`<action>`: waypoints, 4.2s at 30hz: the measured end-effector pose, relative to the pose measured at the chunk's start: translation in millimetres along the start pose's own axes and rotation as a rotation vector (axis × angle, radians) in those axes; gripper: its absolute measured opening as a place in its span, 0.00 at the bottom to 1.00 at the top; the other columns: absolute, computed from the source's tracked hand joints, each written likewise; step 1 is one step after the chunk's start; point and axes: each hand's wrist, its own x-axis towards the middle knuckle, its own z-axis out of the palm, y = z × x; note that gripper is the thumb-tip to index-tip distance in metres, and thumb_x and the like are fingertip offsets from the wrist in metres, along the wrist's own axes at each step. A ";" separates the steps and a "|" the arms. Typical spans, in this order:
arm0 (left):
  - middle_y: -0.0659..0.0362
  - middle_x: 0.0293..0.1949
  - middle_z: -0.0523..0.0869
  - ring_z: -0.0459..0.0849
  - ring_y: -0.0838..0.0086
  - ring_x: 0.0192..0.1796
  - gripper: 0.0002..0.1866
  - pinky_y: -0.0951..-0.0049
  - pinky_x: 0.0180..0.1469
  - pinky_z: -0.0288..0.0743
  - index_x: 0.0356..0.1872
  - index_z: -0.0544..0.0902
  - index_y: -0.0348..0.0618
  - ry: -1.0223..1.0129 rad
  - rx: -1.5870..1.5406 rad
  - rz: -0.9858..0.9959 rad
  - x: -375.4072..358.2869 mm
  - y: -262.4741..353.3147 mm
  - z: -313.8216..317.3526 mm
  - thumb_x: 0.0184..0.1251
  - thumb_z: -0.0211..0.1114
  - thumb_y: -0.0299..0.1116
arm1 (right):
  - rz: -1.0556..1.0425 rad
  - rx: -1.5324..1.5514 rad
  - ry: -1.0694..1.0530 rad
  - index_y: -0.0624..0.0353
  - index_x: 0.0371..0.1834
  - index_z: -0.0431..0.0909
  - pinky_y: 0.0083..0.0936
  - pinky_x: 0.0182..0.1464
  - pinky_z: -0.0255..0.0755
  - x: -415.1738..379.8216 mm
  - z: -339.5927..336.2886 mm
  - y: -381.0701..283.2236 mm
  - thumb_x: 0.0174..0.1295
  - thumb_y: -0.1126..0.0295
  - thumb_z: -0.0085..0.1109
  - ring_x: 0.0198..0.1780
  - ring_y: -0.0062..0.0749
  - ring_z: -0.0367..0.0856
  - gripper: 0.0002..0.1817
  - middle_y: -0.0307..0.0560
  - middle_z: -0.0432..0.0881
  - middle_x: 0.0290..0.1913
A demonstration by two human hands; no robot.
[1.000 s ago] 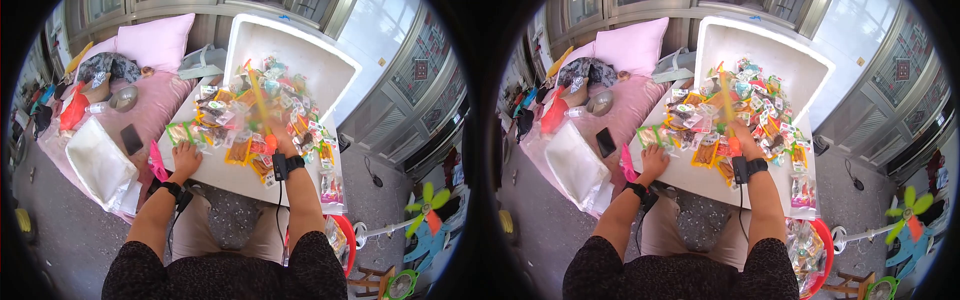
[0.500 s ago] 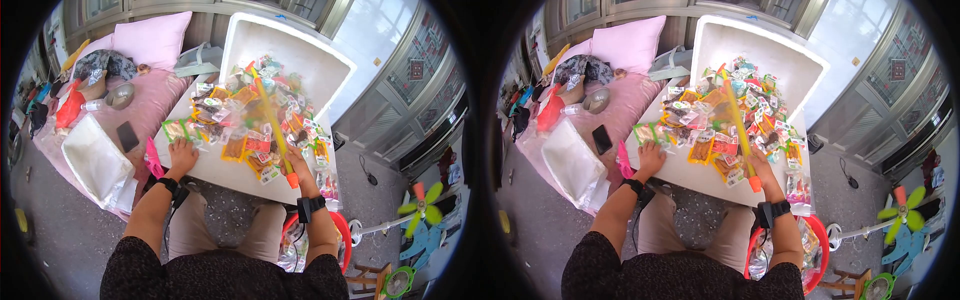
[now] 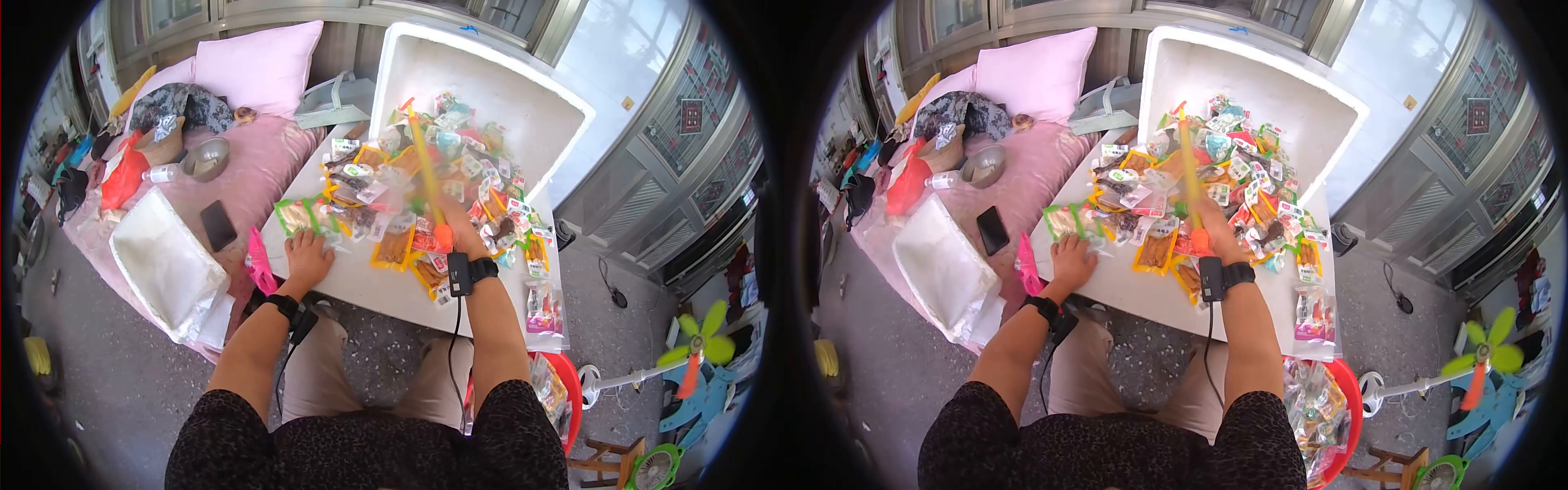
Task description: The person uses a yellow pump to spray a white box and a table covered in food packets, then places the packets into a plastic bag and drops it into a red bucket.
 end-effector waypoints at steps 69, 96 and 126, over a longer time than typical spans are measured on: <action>0.53 0.50 0.68 0.59 0.60 0.58 0.19 0.54 0.57 0.46 0.41 0.75 0.44 0.103 0.005 0.045 -0.6 -1.3 4.5 0.48 0.55 0.42 | 0.199 -0.026 0.215 0.52 0.59 0.53 0.24 0.18 0.66 -229.8 -67.2 -39.2 0.55 0.68 0.45 0.15 0.32 0.69 0.26 0.50 0.72 0.22; 0.54 0.51 0.68 0.58 0.60 0.59 0.19 0.55 0.58 0.44 0.42 0.75 0.45 0.047 -0.015 0.026 -0.8 0.2 0.5 0.49 0.55 0.42 | 0.173 -0.326 0.140 0.57 0.57 0.55 0.23 0.19 0.69 -105.4 -54.4 -22.7 0.56 0.66 0.44 0.22 0.26 0.71 0.24 0.44 0.70 0.29; 0.50 0.42 0.75 0.74 0.66 0.46 0.18 0.72 0.44 0.68 0.42 0.73 0.37 -0.228 -0.706 0.229 -67.8 70.8 -48.2 0.53 0.59 0.38 | -0.352 -0.733 0.240 0.65 0.53 0.59 0.27 0.31 0.69 -296.0 29.5 117.0 0.52 0.71 0.53 0.30 0.38 0.76 0.25 0.53 0.75 0.34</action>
